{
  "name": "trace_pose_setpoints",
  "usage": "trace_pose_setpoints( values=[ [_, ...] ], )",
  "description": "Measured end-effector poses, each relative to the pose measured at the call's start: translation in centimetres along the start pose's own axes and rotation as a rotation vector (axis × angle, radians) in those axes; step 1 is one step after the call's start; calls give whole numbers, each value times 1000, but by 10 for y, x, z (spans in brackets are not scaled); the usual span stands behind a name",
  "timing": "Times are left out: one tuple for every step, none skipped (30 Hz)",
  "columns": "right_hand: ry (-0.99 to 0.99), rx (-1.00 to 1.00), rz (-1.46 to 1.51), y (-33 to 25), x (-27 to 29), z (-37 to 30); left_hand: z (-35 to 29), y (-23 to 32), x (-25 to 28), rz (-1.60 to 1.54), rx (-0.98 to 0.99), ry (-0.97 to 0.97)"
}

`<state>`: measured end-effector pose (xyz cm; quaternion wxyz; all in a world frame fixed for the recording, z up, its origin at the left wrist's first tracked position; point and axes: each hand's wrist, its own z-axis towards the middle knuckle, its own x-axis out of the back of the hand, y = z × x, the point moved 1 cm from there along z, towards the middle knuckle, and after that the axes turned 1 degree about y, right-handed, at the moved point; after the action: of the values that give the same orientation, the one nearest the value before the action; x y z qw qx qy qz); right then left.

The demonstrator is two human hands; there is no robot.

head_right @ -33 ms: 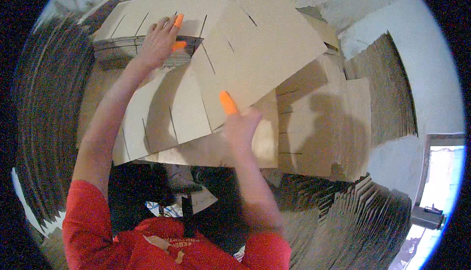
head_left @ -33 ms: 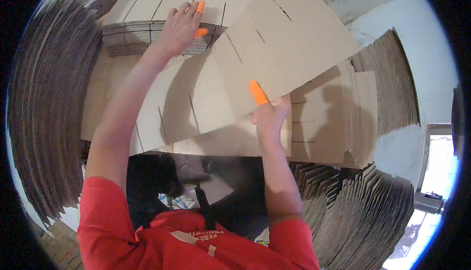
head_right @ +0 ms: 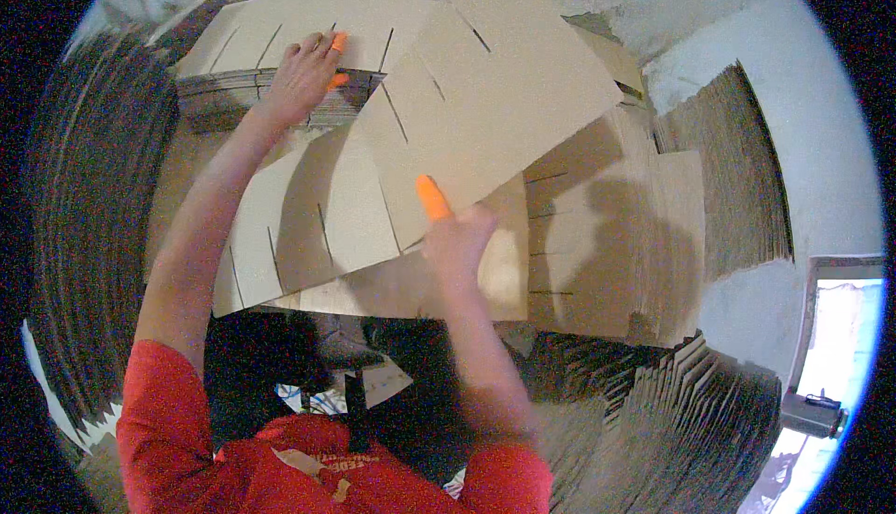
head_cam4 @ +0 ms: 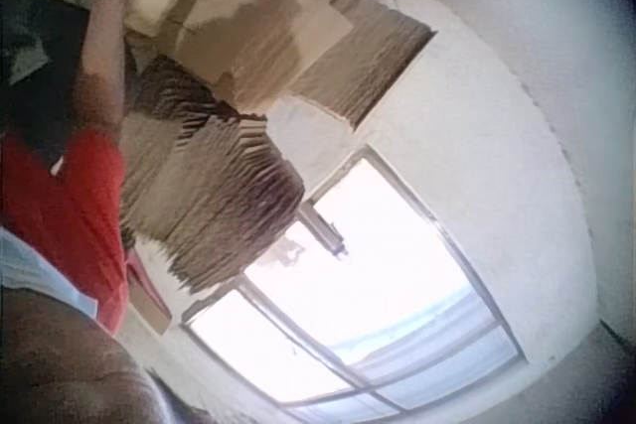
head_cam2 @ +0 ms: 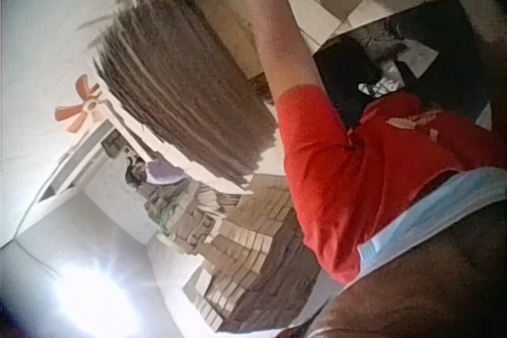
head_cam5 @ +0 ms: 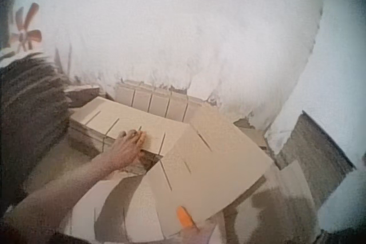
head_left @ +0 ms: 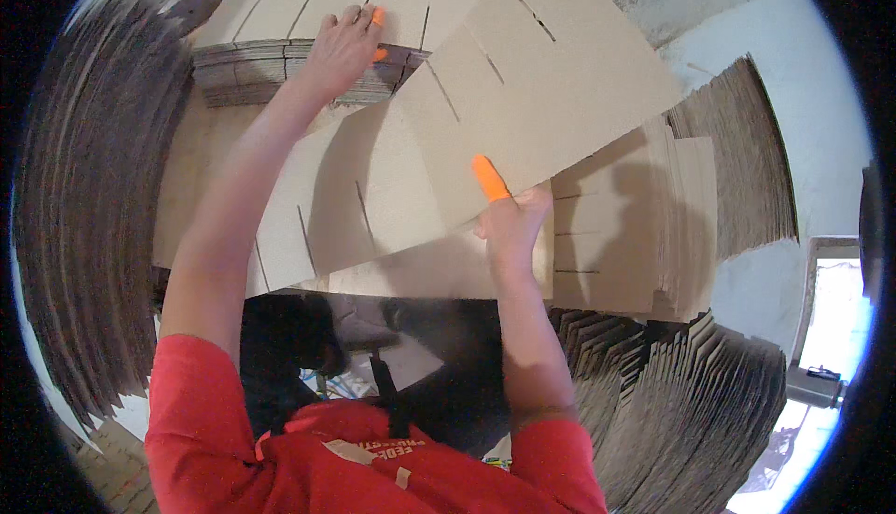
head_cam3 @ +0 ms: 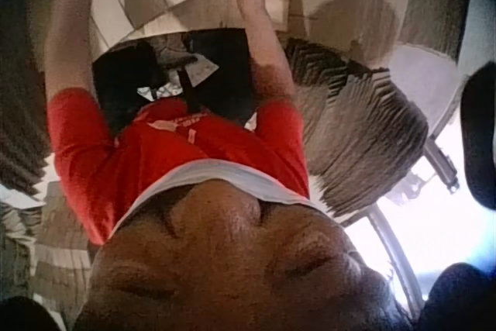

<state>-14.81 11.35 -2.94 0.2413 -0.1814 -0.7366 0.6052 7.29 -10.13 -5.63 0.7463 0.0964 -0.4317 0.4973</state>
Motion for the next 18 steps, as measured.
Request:
trace_pose_setpoints(
  values=[
    [-26,-5,-1,-1,1,-1,6,1,-5,-21,-47,-86],
    [-55,-9,-3,-3,2,-2,11,2,-9,-40,-93,-173],
    [-87,-13,-5,-7,2,-4,13,3,-13,-58,-137,-260],
    [-67,-46,0,-10,3,-5,19,7,-11,-86,-152,-261],
    [-53,-77,6,-16,4,-7,25,8,-6,-110,-163,-262],
    [-40,-108,12,-17,4,-8,28,9,0,-132,-173,-264],
    [-29,-54,28,-17,3,-8,29,8,0,-158,-156,-289],
    [-19,1,44,-15,0,-7,30,7,1,-184,-139,-315],
    [-9,55,60,-13,-1,-6,31,6,2,-210,-121,-340],
    [-9,21,44,-10,0,-5,31,1,2,-270,-98,-294],
    [-9,-14,28,-8,1,-4,30,-6,3,-330,-74,-248],
    [-11,-48,12,-7,2,-3,29,-11,4,-389,-49,-202],
    [-9,-29,22,-9,2,-3,33,-8,10,-363,-89,-180],
    [-7,-10,32,-11,2,-4,37,-4,15,-336,-129,-159],
    [-6,10,42,-12,2,-4,40,2,21,-309,-169,-138],
    [14,30,9,-8,3,-3,40,7,23,-247,-203,-103],
    [34,51,-23,-3,5,0,39,13,26,-185,-238,-67],
    [48,67,-29,0,6,1,37,17,29,-123,-272,-32]
  ],
)
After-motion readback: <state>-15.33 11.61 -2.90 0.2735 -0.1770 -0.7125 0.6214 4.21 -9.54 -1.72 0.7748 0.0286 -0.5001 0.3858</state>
